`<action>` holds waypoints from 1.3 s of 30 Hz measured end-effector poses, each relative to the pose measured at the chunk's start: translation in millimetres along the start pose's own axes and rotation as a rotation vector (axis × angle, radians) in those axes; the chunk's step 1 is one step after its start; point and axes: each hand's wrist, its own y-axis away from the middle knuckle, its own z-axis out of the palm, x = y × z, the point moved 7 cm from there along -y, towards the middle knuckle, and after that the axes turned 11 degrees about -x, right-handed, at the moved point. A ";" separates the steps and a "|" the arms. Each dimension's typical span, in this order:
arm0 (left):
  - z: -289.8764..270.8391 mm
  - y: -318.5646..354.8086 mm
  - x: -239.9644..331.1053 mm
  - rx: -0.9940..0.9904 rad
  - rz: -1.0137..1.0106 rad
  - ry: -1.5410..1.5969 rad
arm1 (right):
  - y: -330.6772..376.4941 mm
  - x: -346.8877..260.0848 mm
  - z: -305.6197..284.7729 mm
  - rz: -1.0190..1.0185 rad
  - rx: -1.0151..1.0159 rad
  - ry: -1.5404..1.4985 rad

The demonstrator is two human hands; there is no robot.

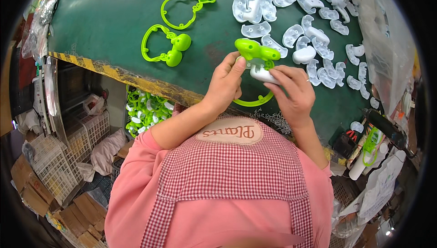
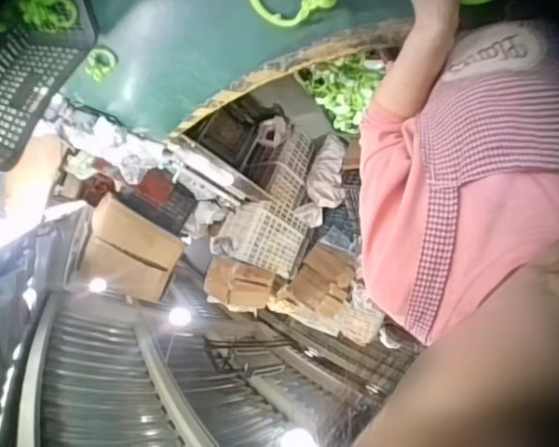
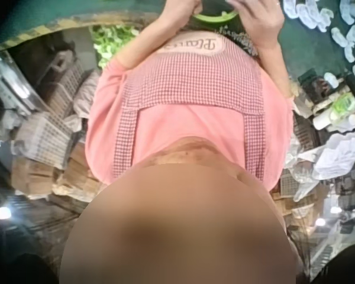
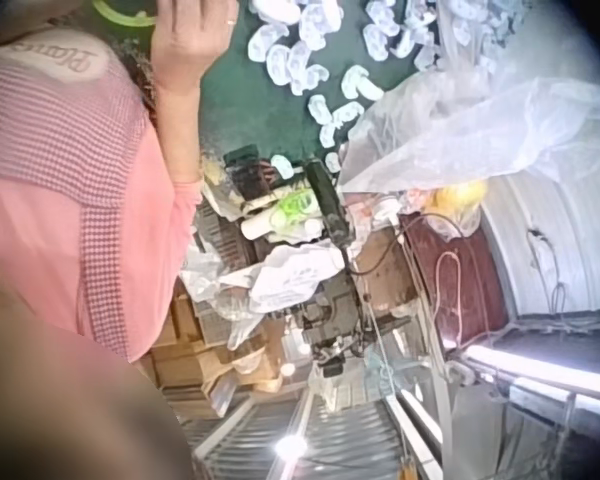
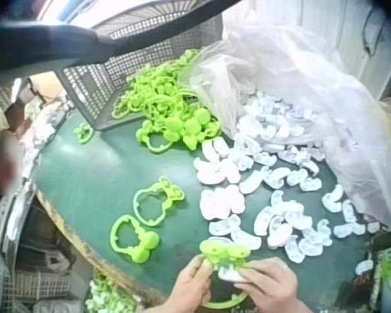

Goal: The person assembles green and white pacifiers by inserting the white silicone nipple into the green plastic frame and using a handheld rotary tool to smooth or trim the edges. The person handles multiple pacifier frames and nipples, placing finished units aside.

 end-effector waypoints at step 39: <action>-36.7 36.4 12.1 -0.002 0.093 -0.017 | -6.0 18.0 81.2 0.558 -0.187 -1.076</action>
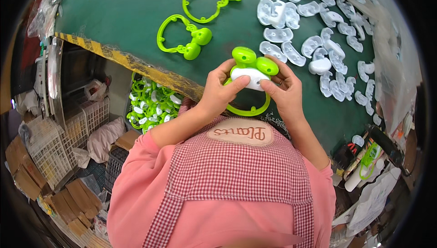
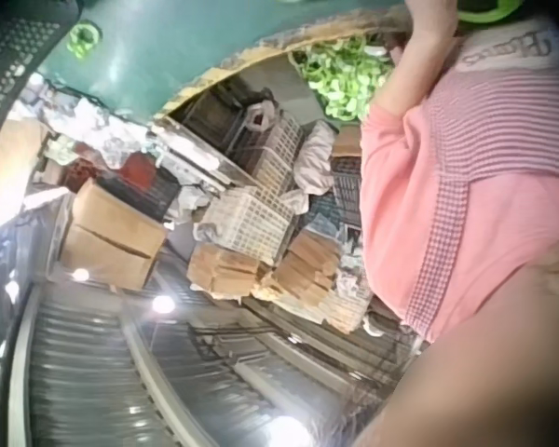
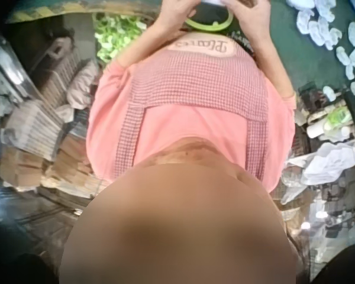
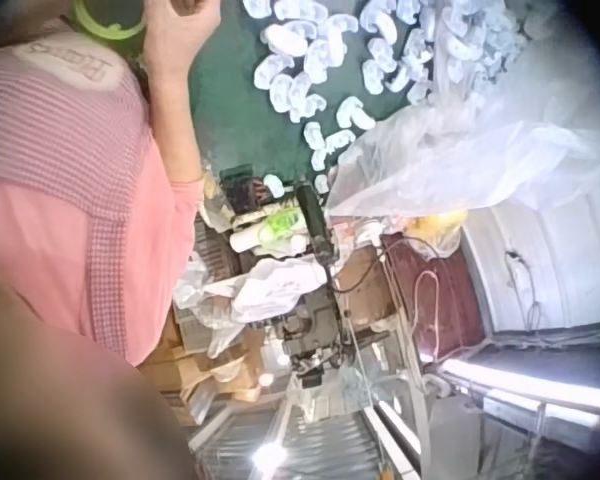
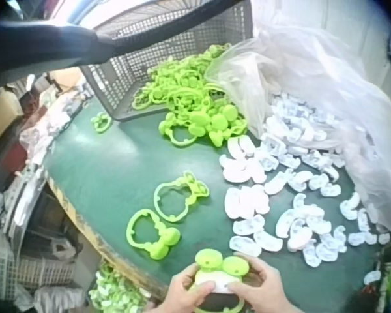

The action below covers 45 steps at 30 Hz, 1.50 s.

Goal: The person assembles green and white pacifiers by inserting the white silicone nipple into the green plastic frame and using a handheld rotary tool to smooth or trim the edges. The person handles multiple pacifier frames and nipples, placing finished units aside.

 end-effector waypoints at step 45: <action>28.2 -31.4 20.1 -0.160 -0.045 0.077 | -94.4 -109.7 -182.3 -0.180 0.401 1.426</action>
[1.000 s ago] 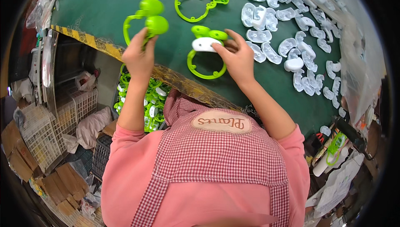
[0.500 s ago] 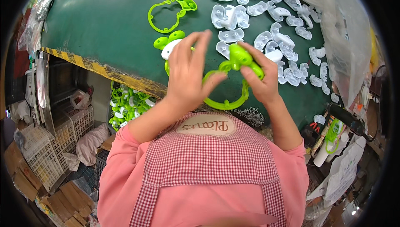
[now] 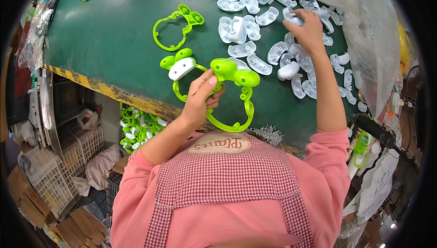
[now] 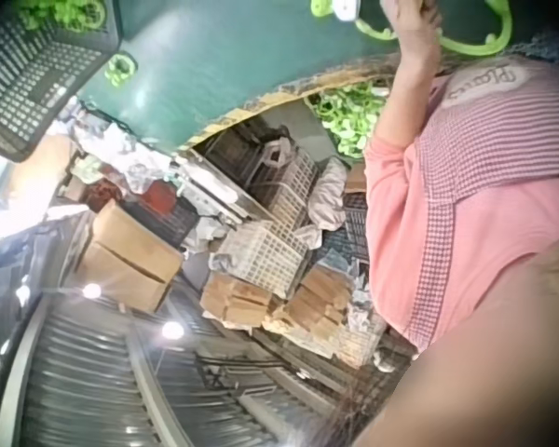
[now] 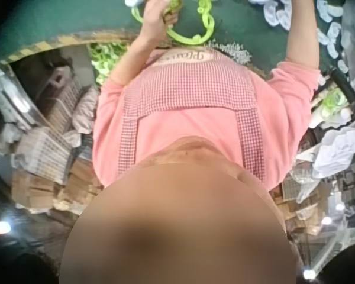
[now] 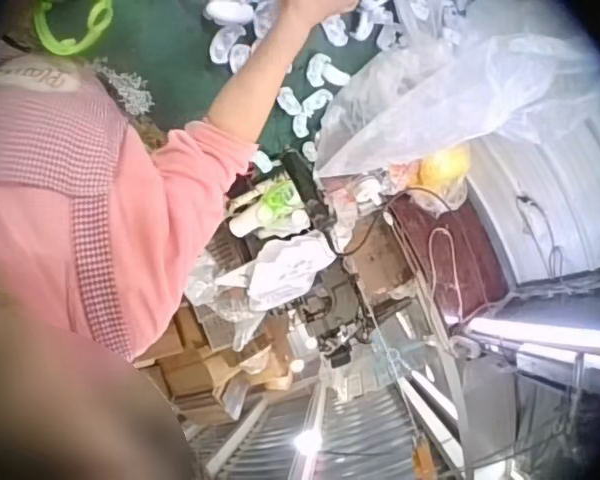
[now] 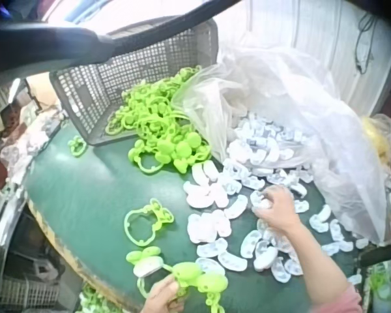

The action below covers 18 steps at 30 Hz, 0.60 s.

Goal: The person assembles green and white pacifiers by inserting the white silicone nipple into the green plastic frame and using a handheld rotary tool to smooth or trim the edges. The person handles multiple pacifier frames and nipples, placing finished units aside.

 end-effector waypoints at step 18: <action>-0.1 -3.2 4.6 0.022 0.130 0.010 | 95.8 -70.6 -10.2 -0.385 0.016 -0.083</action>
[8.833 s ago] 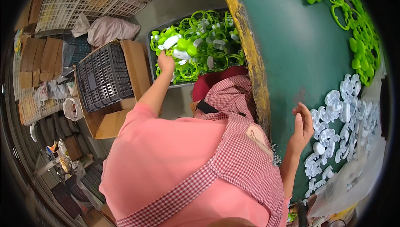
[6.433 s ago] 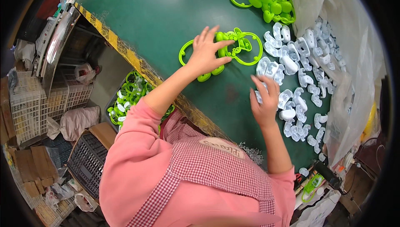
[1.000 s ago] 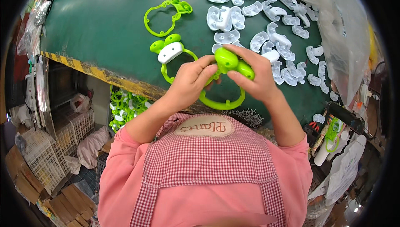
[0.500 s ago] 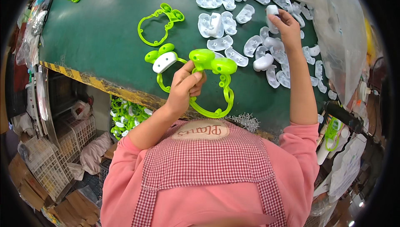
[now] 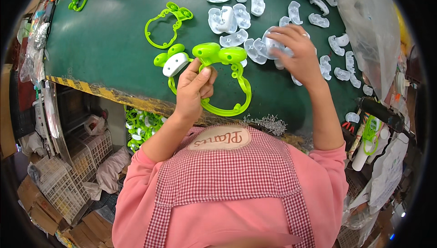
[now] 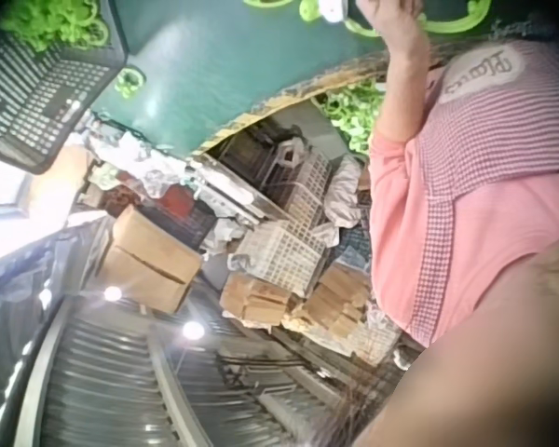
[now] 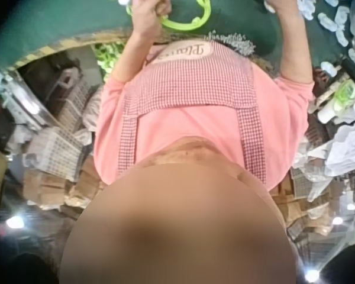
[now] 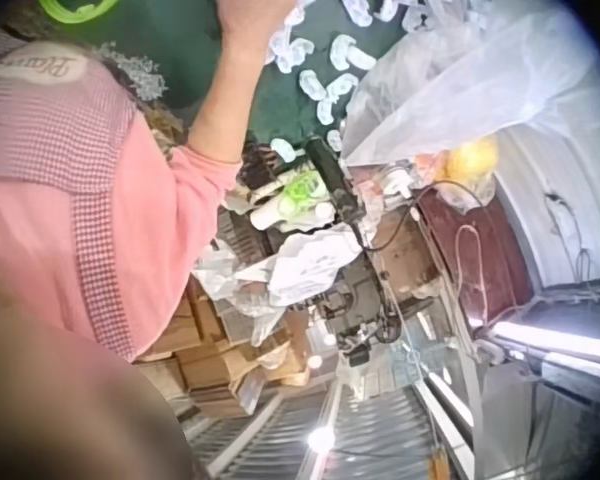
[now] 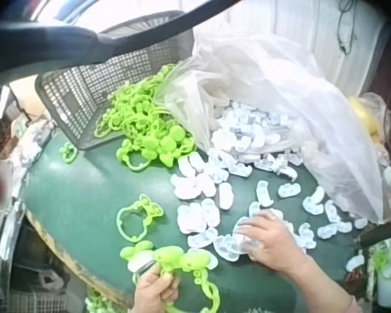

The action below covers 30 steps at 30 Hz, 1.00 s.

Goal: The person assembles green and white pacifiers by inserting the white silicone nipple into the green plastic frame and using a handheld rotary tool to smooth or trim the edges. The person handles multiple pacifier frames and nipples, placing finished units aside.

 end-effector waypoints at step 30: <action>42.0 -21.4 -7.5 -0.081 0.140 -0.159 | 34.9 -30.9 55.3 0.631 0.220 -1.389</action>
